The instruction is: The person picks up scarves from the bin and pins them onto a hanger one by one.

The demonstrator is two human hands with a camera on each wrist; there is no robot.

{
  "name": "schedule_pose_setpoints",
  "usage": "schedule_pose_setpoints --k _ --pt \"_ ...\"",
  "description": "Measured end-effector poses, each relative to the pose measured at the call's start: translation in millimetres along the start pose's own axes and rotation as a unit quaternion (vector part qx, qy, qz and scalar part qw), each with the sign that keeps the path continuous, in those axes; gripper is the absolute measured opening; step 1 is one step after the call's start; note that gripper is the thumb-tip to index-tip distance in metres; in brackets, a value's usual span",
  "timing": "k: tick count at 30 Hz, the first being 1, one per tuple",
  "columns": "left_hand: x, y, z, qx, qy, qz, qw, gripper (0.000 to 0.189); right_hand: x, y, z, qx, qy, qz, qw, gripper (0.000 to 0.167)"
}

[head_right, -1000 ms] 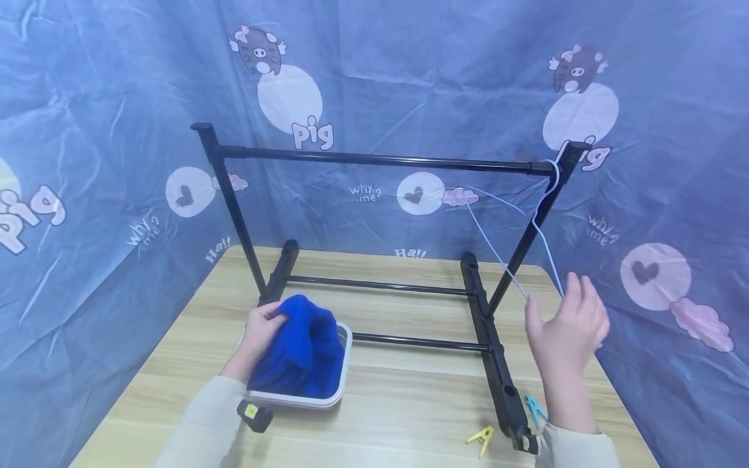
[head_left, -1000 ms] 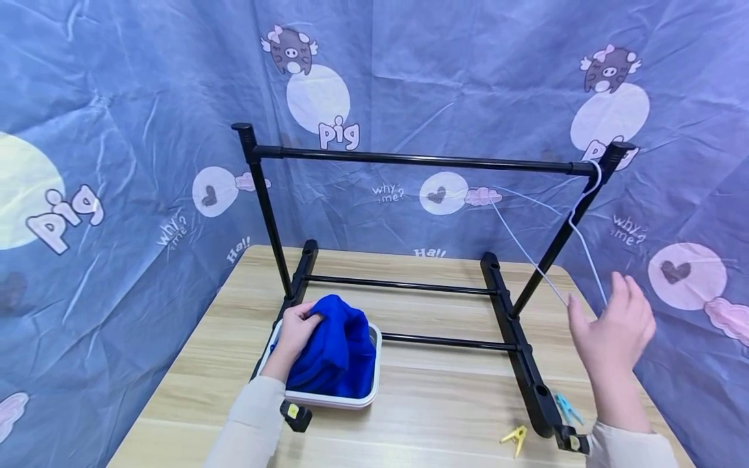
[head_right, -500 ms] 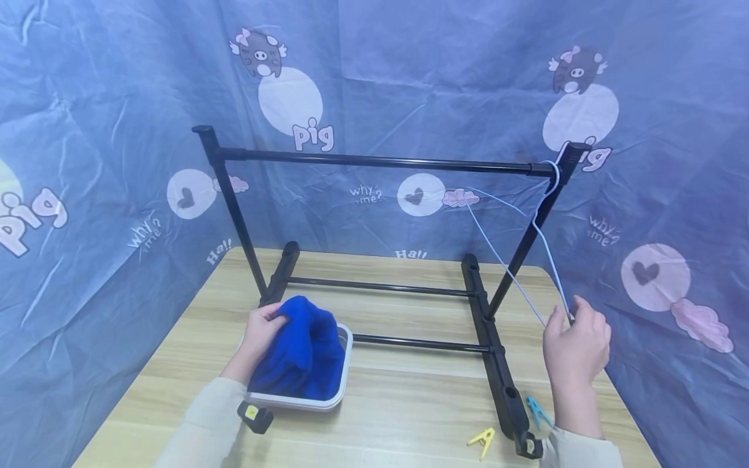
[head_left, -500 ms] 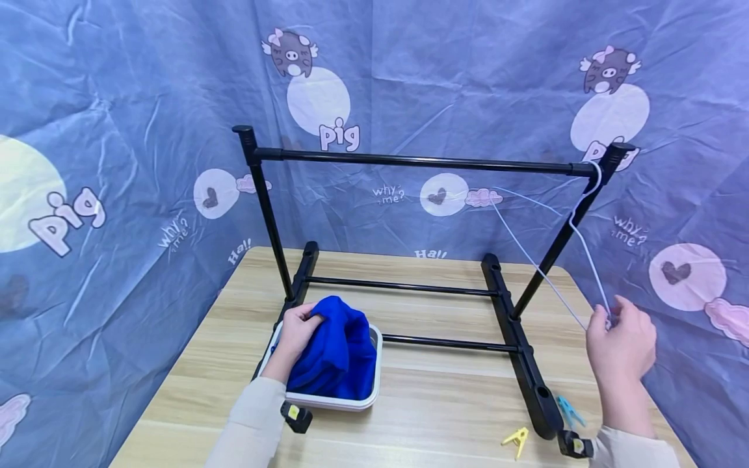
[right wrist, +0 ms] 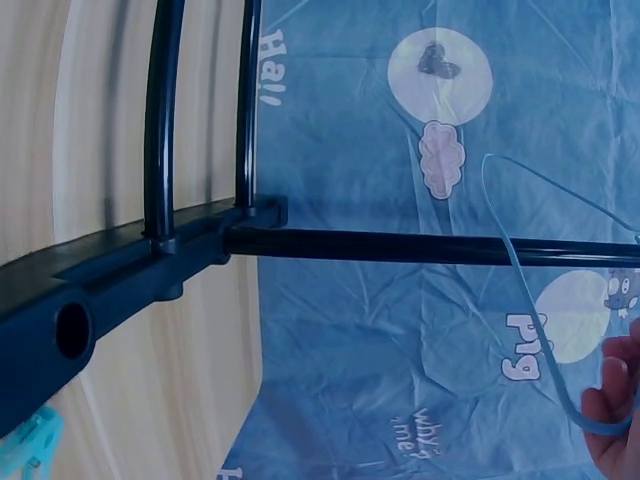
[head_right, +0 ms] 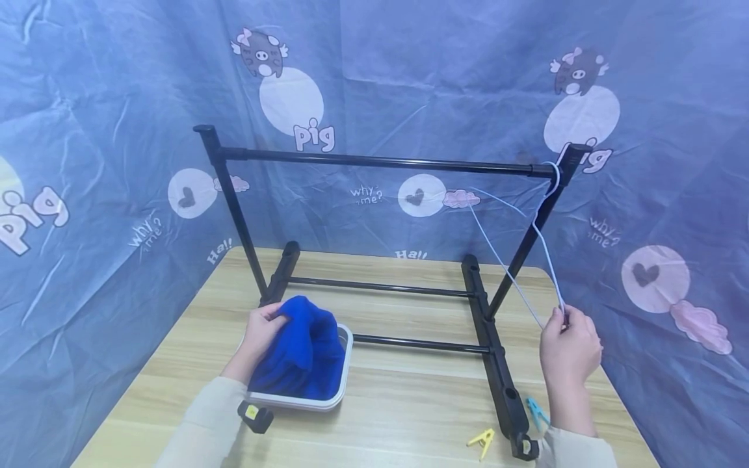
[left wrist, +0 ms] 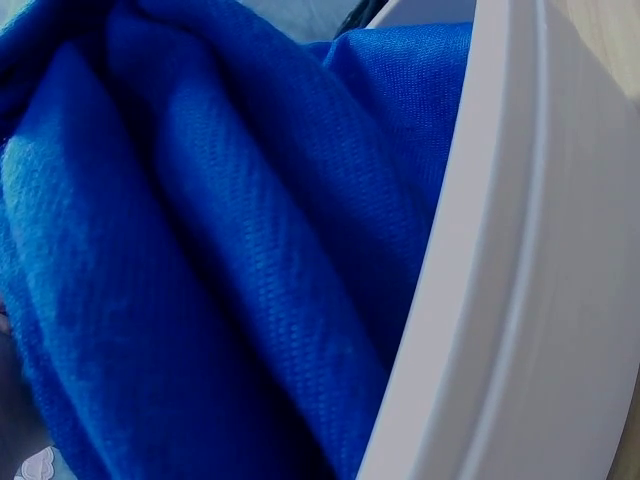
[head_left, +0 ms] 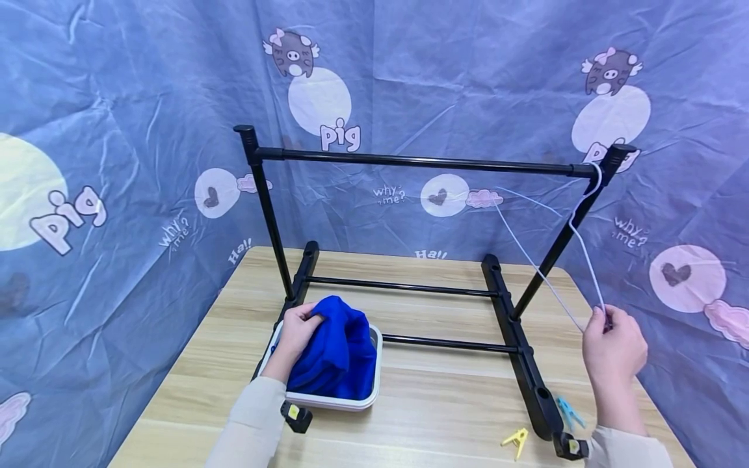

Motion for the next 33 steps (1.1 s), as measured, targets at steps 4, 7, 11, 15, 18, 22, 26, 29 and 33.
schedule_pose_setpoints --k 4,7,11,15,18,22,26,29,33 --pt "-8.4 1.1 13.9 0.001 -0.005 -0.002 1.0000 0.020 1.7 4 0 -0.006 -0.003 -0.054 0.9985 0.023" --pt "-10.6 1.4 17.7 0.003 0.001 0.002 1.0000 0.021 0.4 8 1 -0.008 -0.004 -0.090 0.9959 0.023" --pt "-7.8 1.3 12.7 0.009 0.006 0.009 0.9999 0.020 -1.4 12 3 -0.009 0.008 -0.110 0.9939 0.022" --pt "1.2 0.1 -1.0 0.000 -0.005 0.007 1.0000 0.020 -1.7 12 8 -0.013 0.022 -0.121 0.9923 0.022" --pt "5.6 -0.6 -8.2 -0.007 -0.009 0.004 0.9999 0.020 -3.5 12 14 -0.025 0.027 -0.130 0.9908 0.021" --pt "5.8 -1.5 -10.8 -0.009 -0.006 0.004 0.9999 0.020 -6.2 13 23 -0.046 0.027 -0.134 0.9895 0.021" --pt "4.3 -2.8 -12.4 -0.007 -0.003 0.005 1.0000 0.020 -5.6 13 30 -0.068 0.035 -0.127 0.9889 0.021" --pt "2.6 -3.5 -13.4 -0.005 -0.001 0.005 1.0000 0.020 -3.1 11 34 -0.092 0.032 -0.125 0.9875 0.019" --pt "1.1 -4.0 -14.3 -0.003 0.001 0.006 1.0000 0.020 -0.2 8 39 -0.128 0.016 -0.126 0.9836 0.018"
Point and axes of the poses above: each hand's wrist, its own x-axis away from the middle knuckle, its own y-axis out of the back of the hand, z = x × y, the point moved 6 cm from there along -x, towards the middle knuckle, and after that the axes turned 15 degrees about y, right-handed, at the moved point
